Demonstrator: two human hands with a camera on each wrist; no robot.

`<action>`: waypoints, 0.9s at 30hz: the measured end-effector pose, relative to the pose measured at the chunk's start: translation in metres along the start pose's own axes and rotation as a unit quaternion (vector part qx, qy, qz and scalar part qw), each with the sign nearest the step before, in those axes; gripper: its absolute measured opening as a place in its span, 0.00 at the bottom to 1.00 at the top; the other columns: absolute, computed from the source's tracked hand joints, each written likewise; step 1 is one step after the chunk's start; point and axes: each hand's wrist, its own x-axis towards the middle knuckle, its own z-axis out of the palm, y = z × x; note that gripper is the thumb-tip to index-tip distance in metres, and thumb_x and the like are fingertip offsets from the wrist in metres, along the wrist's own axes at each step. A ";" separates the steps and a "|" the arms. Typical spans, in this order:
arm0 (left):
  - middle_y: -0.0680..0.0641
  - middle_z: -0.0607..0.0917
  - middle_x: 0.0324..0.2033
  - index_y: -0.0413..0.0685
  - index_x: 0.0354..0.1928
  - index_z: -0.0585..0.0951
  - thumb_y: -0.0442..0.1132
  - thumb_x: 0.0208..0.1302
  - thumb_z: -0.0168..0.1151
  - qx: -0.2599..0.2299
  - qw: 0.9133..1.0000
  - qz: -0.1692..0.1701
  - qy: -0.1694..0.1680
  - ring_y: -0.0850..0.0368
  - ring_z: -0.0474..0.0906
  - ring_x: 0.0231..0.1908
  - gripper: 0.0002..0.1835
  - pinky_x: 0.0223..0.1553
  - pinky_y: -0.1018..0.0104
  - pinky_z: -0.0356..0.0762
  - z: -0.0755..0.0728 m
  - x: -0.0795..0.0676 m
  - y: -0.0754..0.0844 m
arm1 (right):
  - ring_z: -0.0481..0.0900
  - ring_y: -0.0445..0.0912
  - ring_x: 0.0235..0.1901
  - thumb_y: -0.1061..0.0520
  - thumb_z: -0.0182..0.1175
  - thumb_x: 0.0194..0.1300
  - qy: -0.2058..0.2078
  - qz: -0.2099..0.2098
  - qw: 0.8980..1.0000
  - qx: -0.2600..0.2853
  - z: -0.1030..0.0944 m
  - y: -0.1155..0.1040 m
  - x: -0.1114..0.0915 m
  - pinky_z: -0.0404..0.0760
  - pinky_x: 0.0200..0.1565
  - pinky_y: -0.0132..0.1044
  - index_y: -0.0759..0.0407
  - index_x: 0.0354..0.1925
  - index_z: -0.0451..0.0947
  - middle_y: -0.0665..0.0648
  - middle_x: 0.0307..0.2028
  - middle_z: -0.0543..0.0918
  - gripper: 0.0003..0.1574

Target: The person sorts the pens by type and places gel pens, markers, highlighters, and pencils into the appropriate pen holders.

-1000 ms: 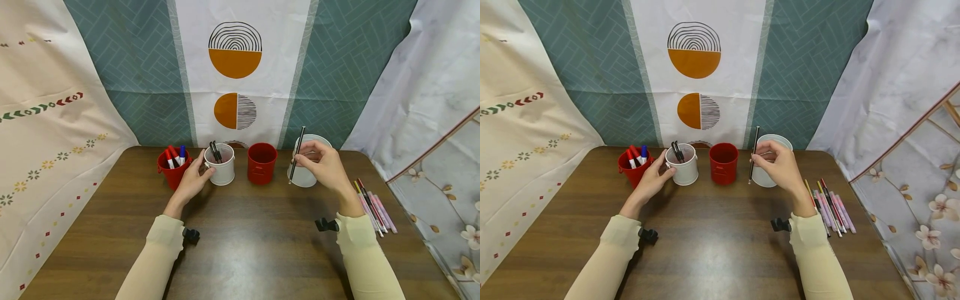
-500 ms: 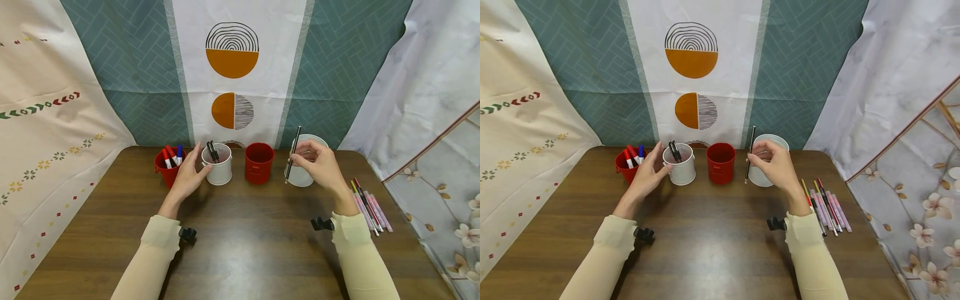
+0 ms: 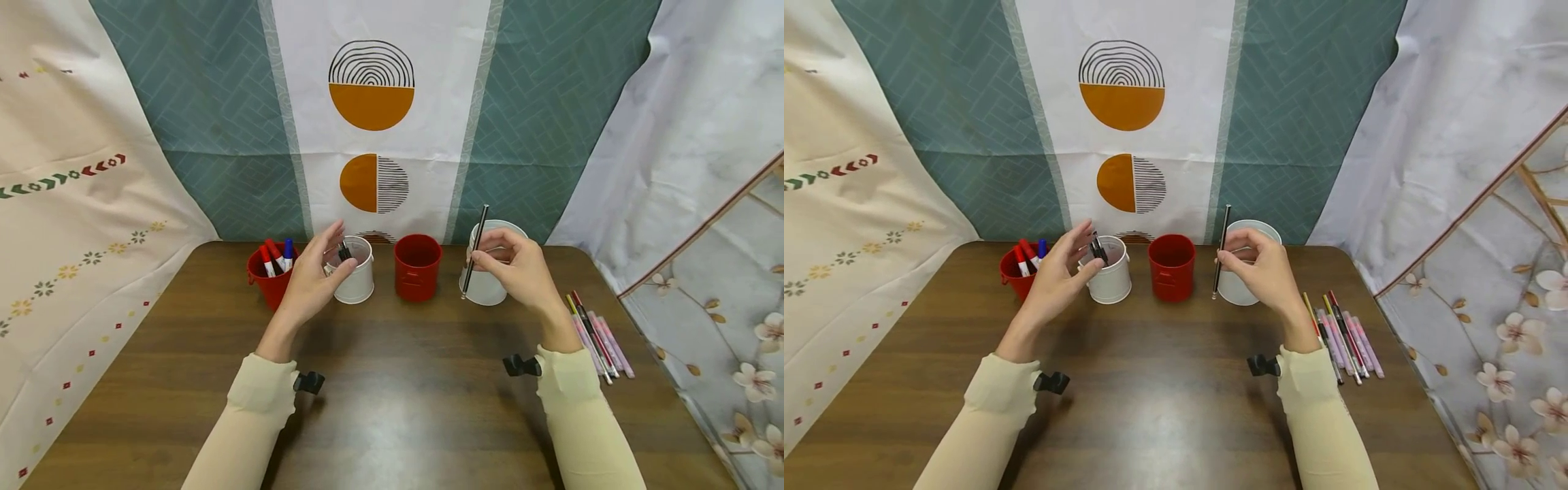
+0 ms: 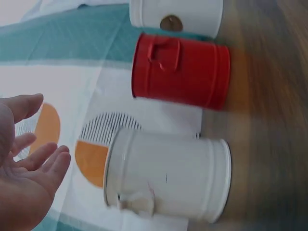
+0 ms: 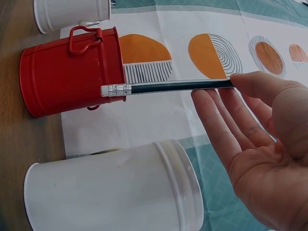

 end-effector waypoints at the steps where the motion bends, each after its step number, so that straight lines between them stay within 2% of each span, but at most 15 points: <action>1: 0.44 0.73 0.75 0.52 0.82 0.64 0.41 0.73 0.70 -0.002 1.000 -0.002 -0.005 0.46 0.72 0.73 0.39 0.74 0.49 0.70 0.003 0.001 0.003 | 0.92 0.47 0.37 0.69 0.70 0.68 0.000 0.000 1.000 0.000 0.000 0.000 0.000 0.91 0.43 0.38 0.71 0.50 0.80 0.59 0.41 0.89 0.14; 7: 0.46 0.70 0.77 0.51 0.83 0.62 0.41 0.73 0.70 -0.024 0.999 -0.009 -0.044 0.48 0.71 0.74 0.41 0.73 0.50 0.71 0.033 0.011 0.010 | 0.92 0.46 0.36 0.69 0.71 0.67 0.001 0.003 1.000 0.000 0.000 0.000 0.000 0.91 0.43 0.38 0.70 0.50 0.80 0.57 0.40 0.89 0.15; 13: 0.47 0.67 0.79 0.51 0.83 0.61 0.42 0.74 0.69 -0.013 0.997 -0.020 -0.071 0.49 0.69 0.75 0.42 0.75 0.55 0.69 0.060 0.019 0.007 | 0.92 0.45 0.35 0.68 0.71 0.67 -0.002 0.007 1.000 -0.002 0.001 0.000 -0.001 0.91 0.43 0.37 0.69 0.50 0.80 0.59 0.40 0.89 0.15; 24: 0.43 0.62 0.81 0.50 0.86 0.53 0.43 0.77 0.65 -0.035 0.995 -0.046 -0.086 0.45 0.60 0.80 0.44 0.79 0.52 0.61 0.085 0.019 -0.011 | 0.92 0.47 0.35 0.68 0.71 0.67 -0.004 0.013 1.000 -0.004 0.004 -0.003 0.000 0.91 0.42 0.37 0.70 0.50 0.80 0.61 0.41 0.88 0.15; 27: 0.43 0.60 0.82 0.51 0.86 0.51 0.44 0.78 0.63 -0.040 0.994 -0.055 -0.091 0.47 0.57 0.81 0.44 0.79 0.52 0.60 0.091 0.018 -0.017 | 0.92 0.48 0.35 0.68 0.71 0.67 -0.005 0.015 1.000 -0.003 0.004 -0.002 0.000 0.91 0.42 0.37 0.71 0.50 0.80 0.62 0.41 0.88 0.15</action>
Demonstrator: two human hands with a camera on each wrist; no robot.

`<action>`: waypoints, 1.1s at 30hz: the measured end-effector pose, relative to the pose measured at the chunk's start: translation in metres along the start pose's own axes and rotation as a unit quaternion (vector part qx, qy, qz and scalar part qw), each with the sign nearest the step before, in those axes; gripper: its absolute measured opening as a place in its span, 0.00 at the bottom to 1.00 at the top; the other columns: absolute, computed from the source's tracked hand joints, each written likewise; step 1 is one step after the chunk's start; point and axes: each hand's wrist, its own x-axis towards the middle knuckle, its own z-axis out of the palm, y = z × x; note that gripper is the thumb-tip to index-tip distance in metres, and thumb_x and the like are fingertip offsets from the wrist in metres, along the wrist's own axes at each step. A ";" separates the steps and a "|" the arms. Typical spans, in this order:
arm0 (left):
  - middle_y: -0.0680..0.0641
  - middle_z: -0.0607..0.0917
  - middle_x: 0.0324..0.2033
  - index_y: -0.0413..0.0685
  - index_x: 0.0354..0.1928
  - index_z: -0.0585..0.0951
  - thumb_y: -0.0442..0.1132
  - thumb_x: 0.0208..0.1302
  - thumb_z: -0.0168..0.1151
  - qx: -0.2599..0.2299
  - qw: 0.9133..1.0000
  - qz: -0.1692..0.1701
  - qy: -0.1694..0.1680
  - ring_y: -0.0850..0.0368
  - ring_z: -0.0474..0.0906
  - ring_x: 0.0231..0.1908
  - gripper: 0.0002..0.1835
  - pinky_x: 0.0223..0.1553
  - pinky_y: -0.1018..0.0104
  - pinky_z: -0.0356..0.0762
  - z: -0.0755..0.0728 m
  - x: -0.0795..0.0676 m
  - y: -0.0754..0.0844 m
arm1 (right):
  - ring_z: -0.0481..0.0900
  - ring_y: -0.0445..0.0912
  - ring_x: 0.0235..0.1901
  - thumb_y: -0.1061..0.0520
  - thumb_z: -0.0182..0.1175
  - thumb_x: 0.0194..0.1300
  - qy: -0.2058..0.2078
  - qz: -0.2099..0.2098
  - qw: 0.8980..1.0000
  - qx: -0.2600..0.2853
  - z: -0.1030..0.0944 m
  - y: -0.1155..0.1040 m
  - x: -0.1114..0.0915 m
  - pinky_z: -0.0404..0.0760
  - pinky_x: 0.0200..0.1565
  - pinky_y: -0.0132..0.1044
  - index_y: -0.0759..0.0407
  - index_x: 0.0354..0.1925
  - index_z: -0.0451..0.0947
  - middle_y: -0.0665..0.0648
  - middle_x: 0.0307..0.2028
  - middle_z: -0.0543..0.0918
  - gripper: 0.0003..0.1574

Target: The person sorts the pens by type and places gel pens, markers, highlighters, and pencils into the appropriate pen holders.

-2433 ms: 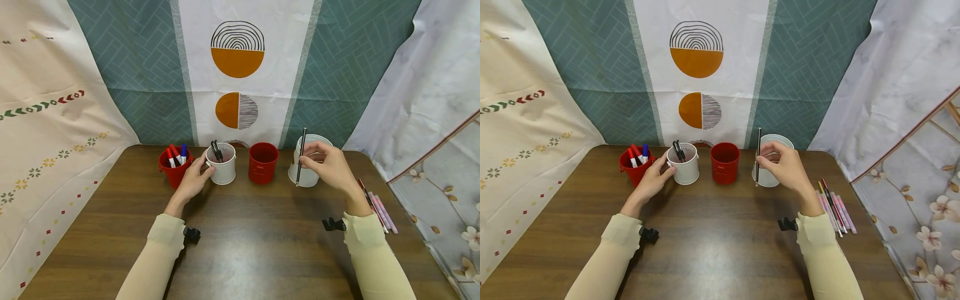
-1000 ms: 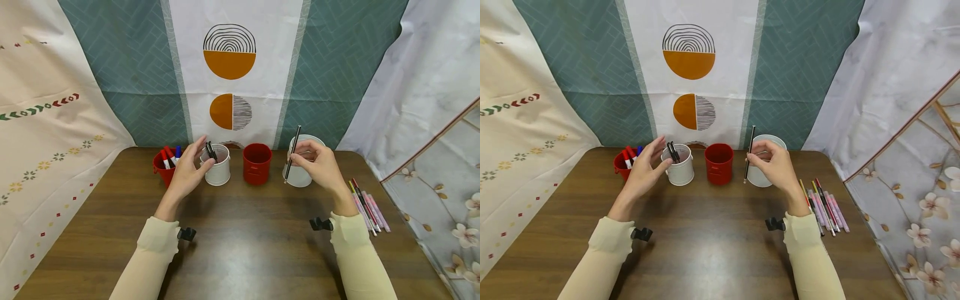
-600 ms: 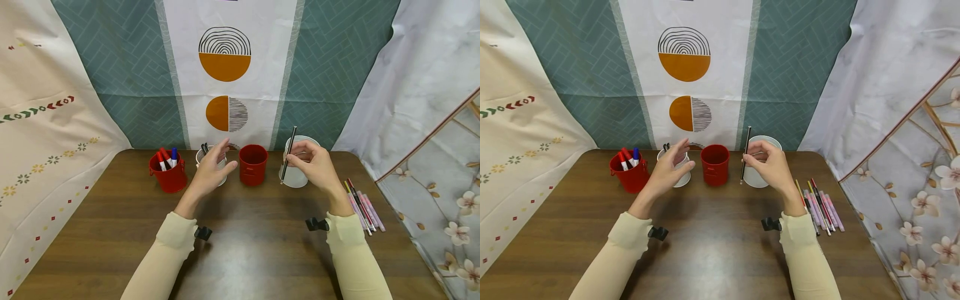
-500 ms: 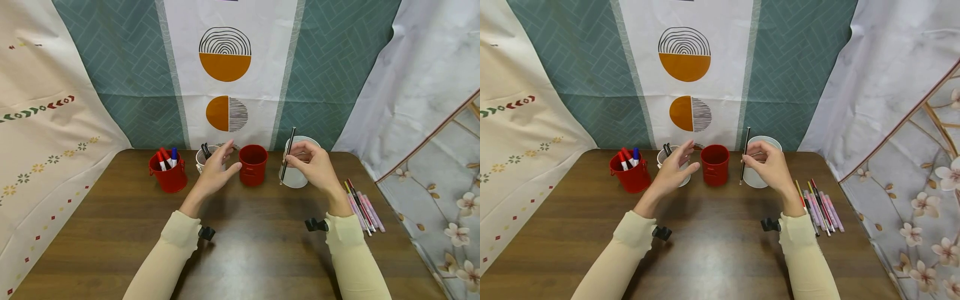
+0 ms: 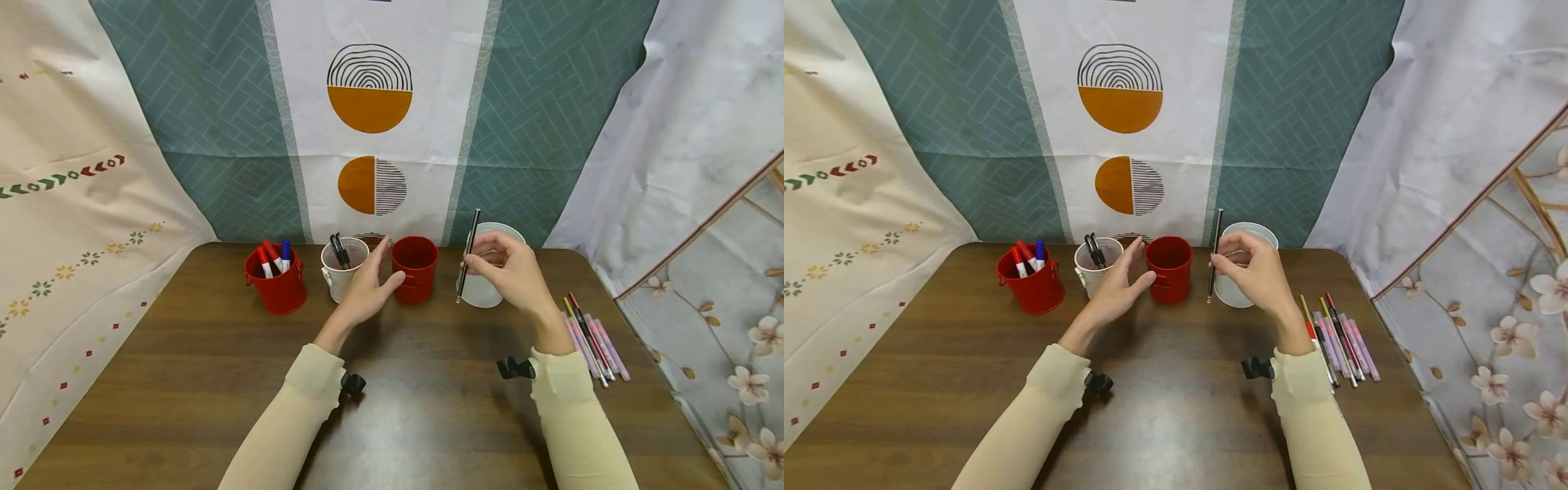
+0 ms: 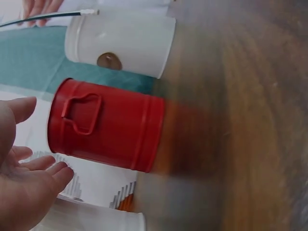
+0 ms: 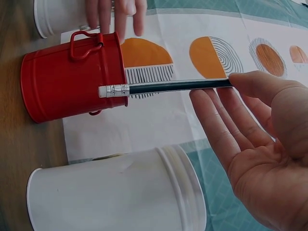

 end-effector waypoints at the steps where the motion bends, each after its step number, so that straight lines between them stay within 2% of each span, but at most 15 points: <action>1: 0.43 0.59 0.82 0.51 0.86 0.50 0.45 0.78 0.63 -0.002 1.000 -0.004 -0.001 0.48 0.56 0.81 0.44 0.80 0.52 0.59 0.002 0.000 -0.002 | 0.92 0.47 0.35 0.68 0.71 0.67 0.000 0.001 1.000 0.000 0.000 0.000 0.000 0.91 0.42 0.37 0.71 0.50 0.80 0.62 0.41 0.88 0.15; 3: 0.43 0.58 0.83 0.52 0.86 0.49 0.45 0.79 0.63 -0.006 1.000 -0.014 -0.004 0.50 0.55 0.82 0.44 0.80 0.54 0.58 0.004 0.001 -0.005 | 0.92 0.47 0.35 0.68 0.71 0.67 0.000 0.002 1.000 0.001 0.000 0.000 0.000 0.91 0.42 0.37 0.71 0.50 0.80 0.62 0.41 0.88 0.15; 11: 0.42 0.59 0.82 0.51 0.86 0.49 0.44 0.81 0.60 -0.060 0.997 -0.040 -0.009 0.49 0.57 0.81 0.43 0.80 0.54 0.57 0.010 0.005 -0.020 | 0.91 0.44 0.35 0.68 0.71 0.68 0.001 0.000 1.000 0.002 0.001 0.001 -0.001 0.91 0.42 0.38 0.71 0.50 0.80 0.59 0.40 0.88 0.15; 18: 0.42 0.60 0.82 0.50 0.86 0.49 0.43 0.82 0.58 -0.112 0.993 -0.037 -0.011 0.47 0.57 0.81 0.41 0.81 0.53 0.56 0.013 0.007 -0.033 | 0.92 0.49 0.36 0.68 0.71 0.68 -0.005 -0.001 1.000 -0.003 0.003 0.000 0.000 0.91 0.42 0.37 0.70 0.50 0.80 0.59 0.40 0.88 0.15; 24: 0.44 0.62 0.81 0.51 0.86 0.51 0.42 0.81 0.59 -0.130 0.990 -0.046 -0.006 0.49 0.59 0.80 0.40 0.80 0.54 0.57 0.015 0.010 -0.037 | 0.92 0.48 0.36 0.67 0.71 0.68 -0.005 0.004 1.000 -0.011 0.004 0.001 0.000 0.91 0.43 0.37 0.70 0.50 0.80 0.61 0.41 0.88 0.15; 33: 0.49 0.62 0.81 0.54 0.85 0.56 0.39 0.80 0.59 -0.140 0.990 -0.034 -0.008 0.52 0.60 0.80 0.38 0.79 0.58 0.59 0.020 0.012 -0.037 | 0.92 0.47 0.34 0.67 0.71 0.68 -0.007 -0.002 1.000 -0.021 0.004 0.004 0.001 0.90 0.42 0.34 0.69 0.50 0.80 0.66 0.41 0.88 0.14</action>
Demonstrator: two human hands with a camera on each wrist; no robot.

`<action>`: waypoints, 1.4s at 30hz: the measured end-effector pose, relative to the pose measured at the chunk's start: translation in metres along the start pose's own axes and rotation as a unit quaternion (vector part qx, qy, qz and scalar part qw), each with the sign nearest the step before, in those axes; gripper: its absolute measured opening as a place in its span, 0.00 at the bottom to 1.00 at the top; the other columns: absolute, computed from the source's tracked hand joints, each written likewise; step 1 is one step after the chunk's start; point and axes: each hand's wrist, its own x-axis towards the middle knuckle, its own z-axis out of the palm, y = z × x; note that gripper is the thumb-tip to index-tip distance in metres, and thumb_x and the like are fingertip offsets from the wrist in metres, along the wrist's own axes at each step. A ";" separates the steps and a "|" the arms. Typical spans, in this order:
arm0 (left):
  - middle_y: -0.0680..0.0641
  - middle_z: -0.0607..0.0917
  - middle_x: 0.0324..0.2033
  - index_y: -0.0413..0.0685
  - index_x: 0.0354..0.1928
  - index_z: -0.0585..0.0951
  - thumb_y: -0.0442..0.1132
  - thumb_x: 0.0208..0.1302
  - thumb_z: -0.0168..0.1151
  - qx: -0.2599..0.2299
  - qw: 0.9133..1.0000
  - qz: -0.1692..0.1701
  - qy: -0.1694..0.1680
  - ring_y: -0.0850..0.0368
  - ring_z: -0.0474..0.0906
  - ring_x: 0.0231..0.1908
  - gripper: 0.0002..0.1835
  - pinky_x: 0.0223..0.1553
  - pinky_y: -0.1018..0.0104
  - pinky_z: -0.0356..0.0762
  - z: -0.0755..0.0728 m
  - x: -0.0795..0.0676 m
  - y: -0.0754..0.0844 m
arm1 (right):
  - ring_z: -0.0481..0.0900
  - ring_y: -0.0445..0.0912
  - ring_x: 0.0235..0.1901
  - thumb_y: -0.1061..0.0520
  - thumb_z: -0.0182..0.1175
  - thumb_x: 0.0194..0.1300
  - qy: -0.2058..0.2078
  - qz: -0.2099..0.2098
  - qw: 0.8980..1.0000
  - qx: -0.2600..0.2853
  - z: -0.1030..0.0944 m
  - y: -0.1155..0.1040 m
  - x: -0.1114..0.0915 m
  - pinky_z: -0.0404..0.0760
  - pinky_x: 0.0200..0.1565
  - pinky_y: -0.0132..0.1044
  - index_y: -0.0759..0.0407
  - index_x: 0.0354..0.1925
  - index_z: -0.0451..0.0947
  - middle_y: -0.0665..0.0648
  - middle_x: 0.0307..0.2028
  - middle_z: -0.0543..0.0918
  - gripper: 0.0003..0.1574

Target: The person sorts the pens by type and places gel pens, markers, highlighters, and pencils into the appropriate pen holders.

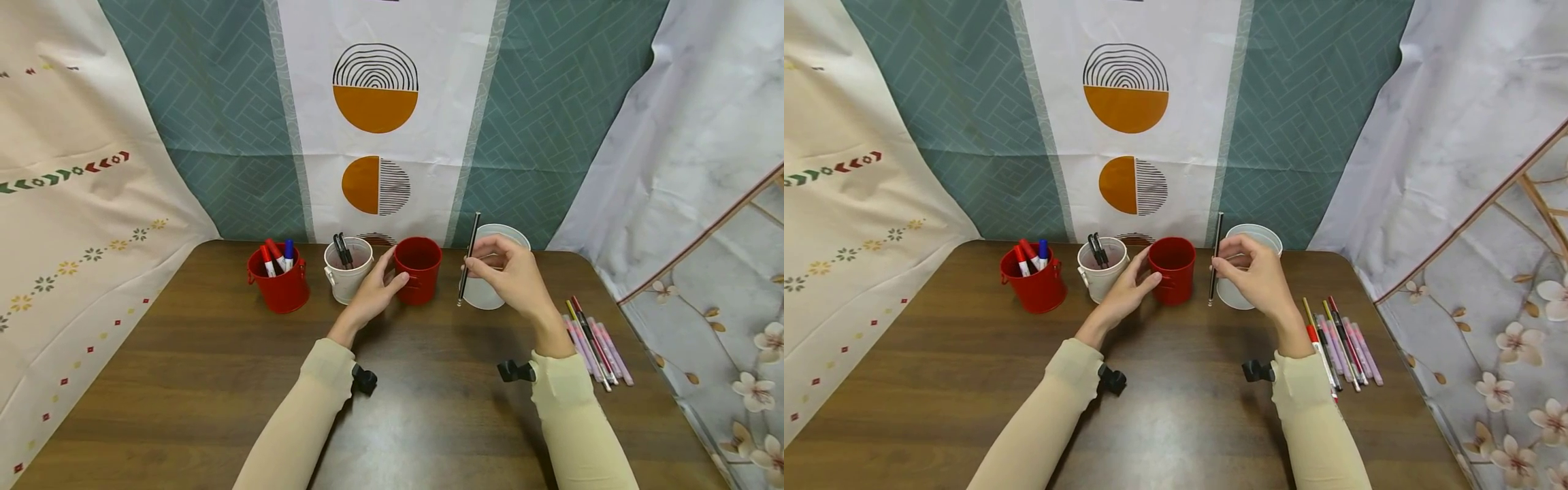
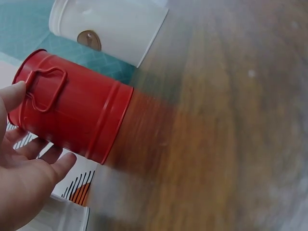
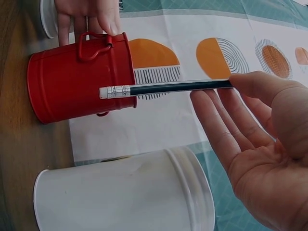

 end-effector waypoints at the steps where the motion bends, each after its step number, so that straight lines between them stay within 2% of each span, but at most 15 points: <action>1: 0.49 0.63 0.81 0.53 0.85 0.56 0.38 0.80 0.59 -0.003 1.000 0.000 0.000 0.52 0.60 0.80 0.38 0.79 0.58 0.59 0.000 0.000 -0.001 | 0.92 0.47 0.34 0.67 0.71 0.68 0.000 0.000 1.000 0.000 0.000 0.000 0.000 0.90 0.42 0.35 0.69 0.50 0.80 0.67 0.42 0.88 0.14; 11: 0.48 0.63 0.81 0.52 0.85 0.56 0.39 0.80 0.60 -0.023 1.000 0.003 -0.002 0.51 0.60 0.80 0.38 0.80 0.56 0.59 0.000 0.000 -0.003 | 0.92 0.44 0.35 0.67 0.70 0.69 0.023 0.001 1.000 0.006 0.004 0.004 0.002 0.91 0.42 0.37 0.71 0.51 0.80 0.67 0.42 0.87 0.15; 20: 0.49 0.64 0.80 0.55 0.84 0.57 0.40 0.79 0.61 -0.023 1.000 -0.010 0.005 0.50 0.61 0.79 0.38 0.80 0.56 0.59 -0.002 0.000 -0.002 | 0.91 0.44 0.34 0.69 0.69 0.69 0.061 -0.004 0.997 0.050 0.008 0.007 0.011 0.91 0.42 0.39 0.75 0.52 0.78 0.58 0.39 0.88 0.16; 24: 0.48 0.64 0.80 0.54 0.84 0.57 0.40 0.79 0.61 -0.028 1.000 -0.012 0.003 0.50 0.61 0.79 0.38 0.80 0.55 0.59 -0.001 0.001 -0.002 | 0.91 0.45 0.34 0.70 0.69 0.68 0.070 -0.002 0.995 0.067 0.006 0.007 0.018 0.91 0.42 0.41 0.74 0.52 0.78 0.55 0.39 0.88 0.16; 36: 0.44 0.63 0.80 0.51 0.84 0.57 0.39 0.80 0.60 -0.039 0.999 -0.009 0.003 0.46 0.59 0.80 0.37 0.81 0.52 0.57 -0.003 -0.001 -0.001 | 0.91 0.46 0.36 0.65 0.70 0.70 0.046 -0.006 0.997 0.062 0.006 -0.003 0.059 0.91 0.44 0.38 0.69 0.54 0.79 0.56 0.40 0.87 0.17; 42: 0.47 0.63 0.80 0.54 0.84 0.57 0.40 0.80 0.61 -0.037 0.999 -0.016 0.000 0.49 0.60 0.80 0.37 0.80 0.55 0.58 -0.002 -0.001 -0.001 | 0.90 0.46 0.38 0.64 0.70 0.70 0.012 0.014 0.997 0.076 0.008 -0.002 0.077 0.91 0.45 0.38 0.64 0.53 0.80 0.55 0.41 0.88 0.15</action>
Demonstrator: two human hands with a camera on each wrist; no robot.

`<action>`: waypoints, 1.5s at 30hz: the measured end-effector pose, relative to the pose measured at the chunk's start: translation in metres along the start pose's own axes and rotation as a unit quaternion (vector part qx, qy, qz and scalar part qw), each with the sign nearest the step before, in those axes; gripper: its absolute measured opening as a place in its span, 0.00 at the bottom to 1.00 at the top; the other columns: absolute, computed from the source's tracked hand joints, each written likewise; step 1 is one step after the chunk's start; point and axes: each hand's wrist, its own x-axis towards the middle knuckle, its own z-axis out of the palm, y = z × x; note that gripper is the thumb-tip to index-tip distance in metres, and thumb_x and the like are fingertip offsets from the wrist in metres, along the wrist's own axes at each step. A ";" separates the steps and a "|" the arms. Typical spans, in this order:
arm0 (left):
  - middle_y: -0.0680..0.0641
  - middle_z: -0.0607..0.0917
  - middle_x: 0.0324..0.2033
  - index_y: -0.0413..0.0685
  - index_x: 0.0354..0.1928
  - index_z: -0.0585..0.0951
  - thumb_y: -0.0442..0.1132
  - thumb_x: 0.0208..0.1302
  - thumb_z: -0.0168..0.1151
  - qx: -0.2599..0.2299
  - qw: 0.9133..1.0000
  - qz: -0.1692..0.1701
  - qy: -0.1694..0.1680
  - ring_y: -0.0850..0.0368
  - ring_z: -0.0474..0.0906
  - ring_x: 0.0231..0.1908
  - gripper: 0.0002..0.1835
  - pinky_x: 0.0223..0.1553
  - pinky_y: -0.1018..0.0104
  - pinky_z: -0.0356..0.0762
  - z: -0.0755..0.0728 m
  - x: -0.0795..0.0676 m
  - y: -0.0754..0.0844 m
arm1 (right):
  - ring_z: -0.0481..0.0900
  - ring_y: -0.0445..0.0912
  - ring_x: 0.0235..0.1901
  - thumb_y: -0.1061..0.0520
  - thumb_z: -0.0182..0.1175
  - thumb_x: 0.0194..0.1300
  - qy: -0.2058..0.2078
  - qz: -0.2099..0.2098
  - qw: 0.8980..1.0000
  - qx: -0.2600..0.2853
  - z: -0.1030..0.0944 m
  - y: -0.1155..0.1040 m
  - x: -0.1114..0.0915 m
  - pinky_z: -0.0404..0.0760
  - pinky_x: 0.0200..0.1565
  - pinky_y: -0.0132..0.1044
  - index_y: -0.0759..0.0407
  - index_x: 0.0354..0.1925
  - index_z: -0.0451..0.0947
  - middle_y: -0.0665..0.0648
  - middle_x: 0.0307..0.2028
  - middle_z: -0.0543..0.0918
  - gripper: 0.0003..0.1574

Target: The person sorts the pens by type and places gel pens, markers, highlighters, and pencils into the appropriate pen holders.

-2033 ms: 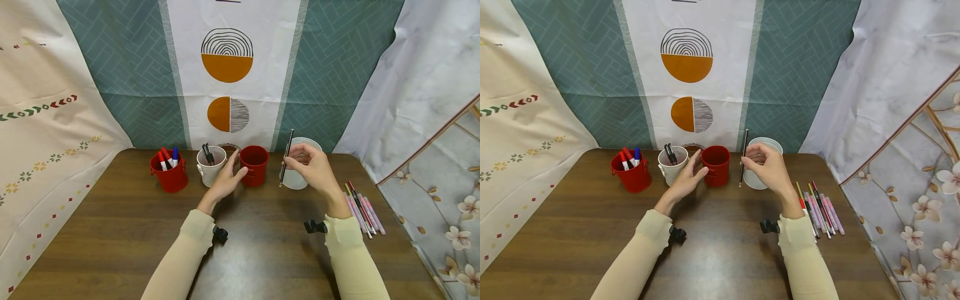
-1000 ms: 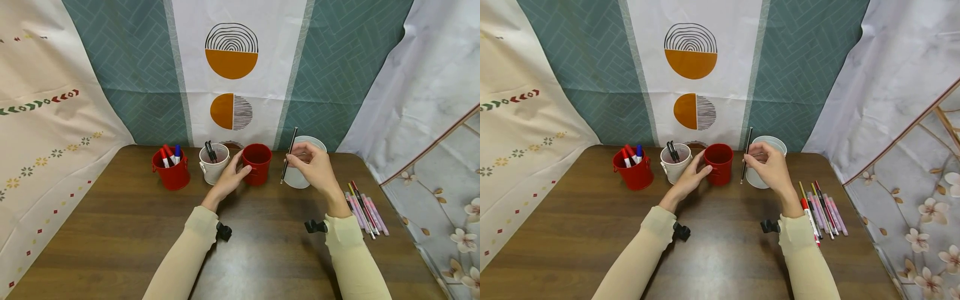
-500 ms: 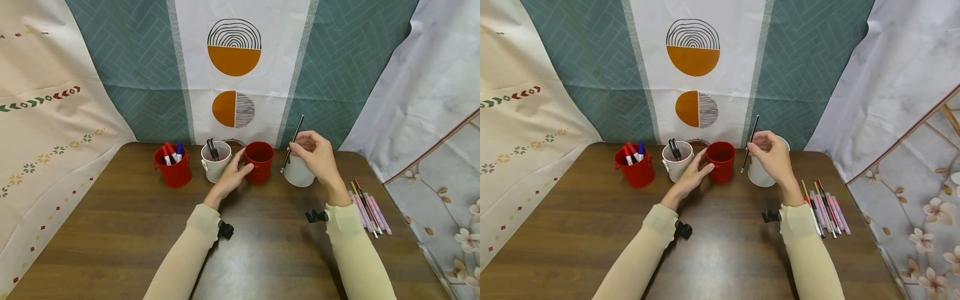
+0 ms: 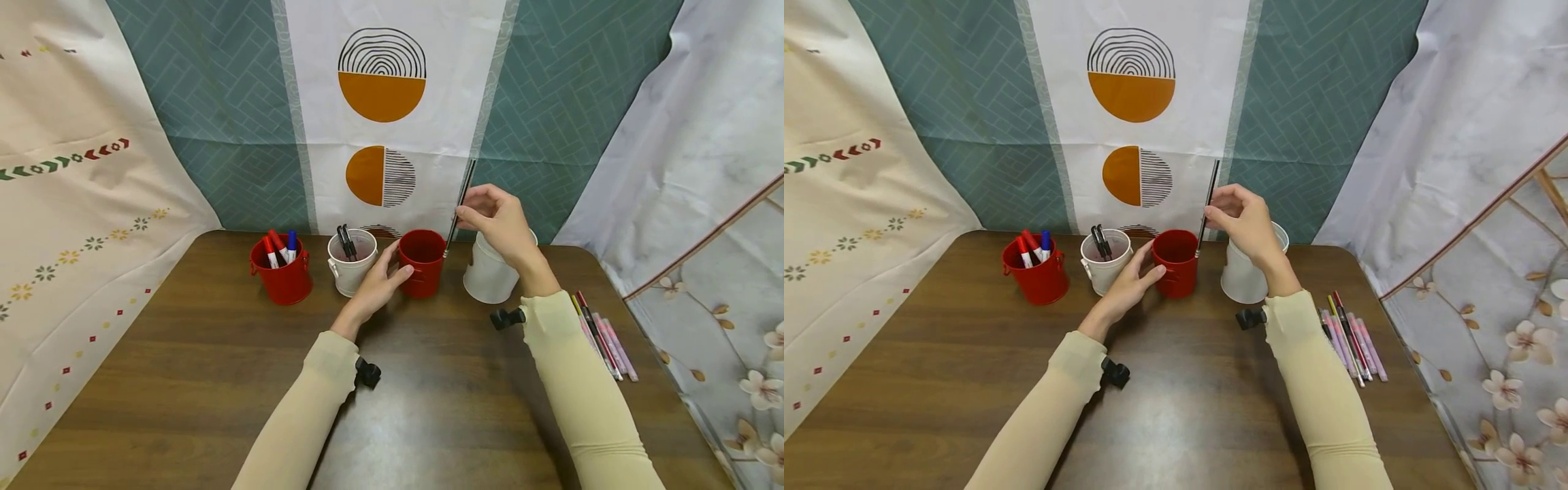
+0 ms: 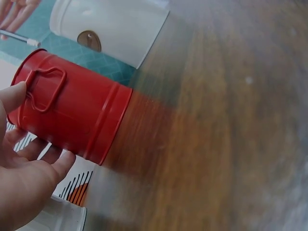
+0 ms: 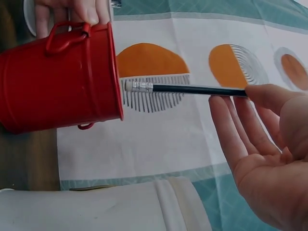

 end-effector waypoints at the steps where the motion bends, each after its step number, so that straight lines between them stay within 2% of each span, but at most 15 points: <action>1: 0.47 0.63 0.80 0.54 0.84 0.57 0.40 0.80 0.61 0.000 1.000 -0.001 -0.001 0.49 0.60 0.80 0.38 0.80 0.55 0.58 0.000 0.000 0.000 | 0.91 0.46 0.38 0.64 0.70 0.71 -0.009 0.005 1.000 0.004 0.000 0.001 0.003 0.91 0.46 0.39 0.64 0.53 0.80 0.55 0.41 0.88 0.14; 6: 0.48 0.63 0.81 0.54 0.85 0.56 0.40 0.79 0.61 -0.001 1.000 -0.004 -0.002 0.49 0.59 0.80 0.38 0.80 0.55 0.58 0.001 0.001 -0.001 | 0.91 0.48 0.40 0.64 0.69 0.71 -0.048 0.017 0.999 0.018 0.003 0.005 0.013 0.91 0.47 0.41 0.65 0.52 0.80 0.57 0.43 0.89 0.13; 13: 0.49 0.64 0.80 0.55 0.84 0.57 0.41 0.80 0.61 0.001 1.000 -0.006 0.000 0.50 0.60 0.80 0.38 0.80 0.56 0.58 -0.001 0.001 -0.001 | 0.90 0.47 0.40 0.65 0.69 0.71 -0.071 0.044 0.996 0.029 0.011 0.012 0.020 0.91 0.48 0.42 0.63 0.52 0.80 0.56 0.43 0.88 0.12; 19: 0.50 0.64 0.80 0.56 0.84 0.57 0.41 0.80 0.61 0.003 1.000 -0.012 0.001 0.51 0.60 0.80 0.38 0.80 0.57 0.59 -0.002 0.001 -0.004 | 0.90 0.51 0.41 0.65 0.68 0.71 -0.089 0.071 0.993 0.024 0.018 0.017 0.022 0.91 0.48 0.42 0.68 0.54 0.78 0.56 0.43 0.87 0.16; 21: 0.50 0.64 0.80 0.56 0.84 0.57 0.42 0.80 0.61 0.003 1.000 -0.013 0.001 0.51 0.60 0.80 0.38 0.80 0.57 0.59 -0.002 0.000 -0.004 | 0.90 0.53 0.42 0.64 0.68 0.72 -0.093 0.081 0.992 0.016 0.021 0.018 0.021 0.90 0.51 0.48 0.69 0.56 0.77 0.56 0.44 0.87 0.18; 26: 0.49 0.63 0.81 0.57 0.85 0.57 0.42 0.79 0.62 0.001 1.000 -0.010 0.000 0.49 0.60 0.80 0.38 0.80 0.54 0.59 -0.001 0.000 -0.008 | 0.90 0.50 0.41 0.66 0.68 0.72 -0.097 0.102 0.990 0.008 0.030 0.023 0.018 0.86 0.54 0.56 0.69 0.57 0.77 0.58 0.44 0.86 0.19; 30: 0.48 0.63 0.81 0.56 0.84 0.57 0.42 0.79 0.62 0.000 1.000 -0.008 0.003 0.47 0.60 0.80 0.39 0.80 0.53 0.59 -0.001 0.000 -0.008 | 0.90 0.53 0.43 0.66 0.67 0.72 -0.091 0.101 0.991 -0.012 0.033 0.026 0.017 0.87 0.54 0.53 0.70 0.60 0.77 0.65 0.48 0.86 0.21; 33: 0.48 0.63 0.81 0.56 0.84 0.57 0.43 0.78 0.63 0.002 1.000 -0.008 0.003 0.47 0.60 0.80 0.39 0.79 0.52 0.60 -0.001 0.001 -0.008 | 0.89 0.59 0.46 0.66 0.67 0.72 -0.078 0.081 0.992 -0.049 0.033 0.023 0.016 0.88 0.52 0.51 0.69 0.61 0.77 0.71 0.52 0.85 0.21; 36: 0.48 0.64 0.81 0.55 0.84 0.57 0.43 0.78 0.63 0.000 1.000 -0.007 0.003 0.48 0.61 0.79 0.39 0.79 0.52 0.60 -0.001 0.001 -0.007 | 0.89 0.63 0.47 0.64 0.67 0.73 -0.063 0.058 0.992 -0.089 0.030 0.017 0.013 0.90 0.50 0.43 0.66 0.61 0.79 0.72 0.53 0.85 0.21; 40: 0.47 0.63 0.81 0.55 0.84 0.57 0.42 0.78 0.63 -0.002 1.000 -0.003 0.001 0.47 0.61 0.79 0.39 0.79 0.52 0.60 -0.001 0.001 -0.006 | 0.90 0.57 0.47 0.60 0.68 0.73 -0.057 0.037 0.989 -0.129 0.017 0.004 0.006 0.89 0.48 0.34 0.61 0.60 0.81 0.67 0.53 0.87 0.19; 45: 0.49 0.63 0.81 0.55 0.84 0.57 0.41 0.79 0.63 -0.002 1.000 -0.002 -0.001 0.49 0.61 0.79 0.39 0.79 0.56 0.60 -0.002 0.001 -0.003 | 0.90 0.49 0.45 0.56 0.70 0.73 -0.064 0.024 0.978 -0.197 -0.010 -0.017 -0.014 0.86 0.47 0.29 0.57 0.55 0.84 0.60 0.49 0.89 0.15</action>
